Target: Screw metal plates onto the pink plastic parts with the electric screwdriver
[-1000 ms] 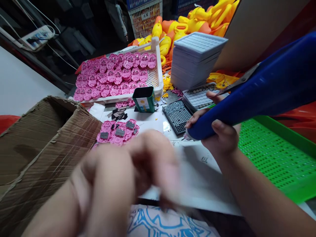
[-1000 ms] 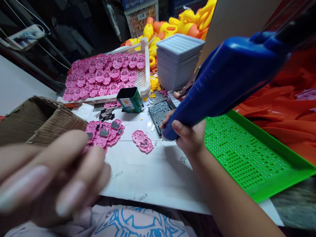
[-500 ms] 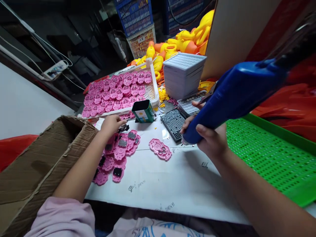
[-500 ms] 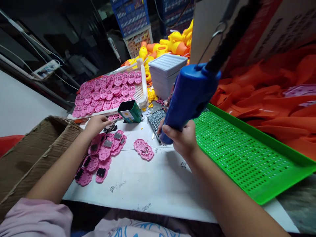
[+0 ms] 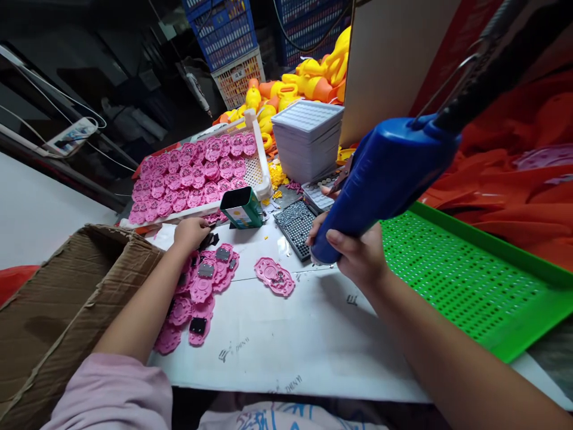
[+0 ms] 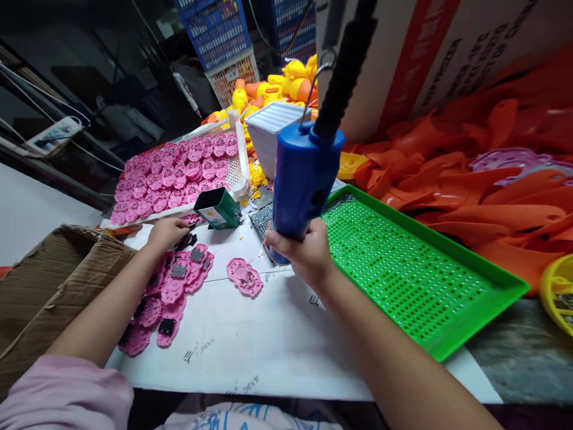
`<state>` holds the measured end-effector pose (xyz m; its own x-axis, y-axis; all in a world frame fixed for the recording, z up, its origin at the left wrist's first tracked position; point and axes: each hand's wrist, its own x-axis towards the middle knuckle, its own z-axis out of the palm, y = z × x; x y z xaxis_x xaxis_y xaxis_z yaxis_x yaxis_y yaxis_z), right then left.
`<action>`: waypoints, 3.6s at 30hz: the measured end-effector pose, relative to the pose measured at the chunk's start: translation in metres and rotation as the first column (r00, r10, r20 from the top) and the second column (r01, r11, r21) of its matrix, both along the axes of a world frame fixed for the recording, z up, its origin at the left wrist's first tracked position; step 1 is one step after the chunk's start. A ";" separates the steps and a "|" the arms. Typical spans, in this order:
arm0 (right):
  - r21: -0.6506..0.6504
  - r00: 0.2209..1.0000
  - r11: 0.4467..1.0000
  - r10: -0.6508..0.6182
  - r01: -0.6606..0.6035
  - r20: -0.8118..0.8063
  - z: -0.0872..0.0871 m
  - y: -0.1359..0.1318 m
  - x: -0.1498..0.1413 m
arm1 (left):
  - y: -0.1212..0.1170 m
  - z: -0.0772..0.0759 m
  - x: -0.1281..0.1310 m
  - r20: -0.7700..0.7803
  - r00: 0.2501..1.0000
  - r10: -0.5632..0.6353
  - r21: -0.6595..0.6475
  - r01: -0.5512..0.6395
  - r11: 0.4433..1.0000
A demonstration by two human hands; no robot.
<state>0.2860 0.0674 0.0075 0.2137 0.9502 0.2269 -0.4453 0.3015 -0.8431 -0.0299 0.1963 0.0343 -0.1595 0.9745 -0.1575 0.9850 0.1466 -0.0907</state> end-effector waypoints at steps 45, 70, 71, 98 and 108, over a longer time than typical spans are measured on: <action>0.011 1.000 1.000 -0.010 0.010 0.025 0.001 -0.003 0.001 | -0.143 -0.036 0.093 0.353 0.424 -0.834 0.555 0.623 0.552; -0.027 0.995 0.995 -0.096 0.097 0.035 0.002 0.003 0.009 | -0.146 -0.052 0.104 0.351 0.614 -0.707 0.369 0.604 0.707; -0.014 0.995 0.995 -0.097 0.098 0.022 0.002 0.003 0.009 | -0.146 -0.051 0.102 0.363 0.603 -0.710 0.366 0.609 0.704; 0.010 0.994 0.998 -0.057 0.056 0.093 0.002 -0.002 0.011 | -0.145 -0.054 0.104 0.356 0.570 -0.740 0.458 0.585 0.670; 0.132 0.994 0.991 0.014 -0.029 0.112 0.001 0.000 0.014 | -0.148 -0.043 0.102 0.419 0.546 -0.725 0.347 0.642 0.684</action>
<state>0.3003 0.0679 0.0081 0.1601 0.9139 0.3729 -0.3589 0.4059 -0.8405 0.0718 0.0480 -0.0091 0.6230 0.7696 0.1395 0.6807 -0.6214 0.3881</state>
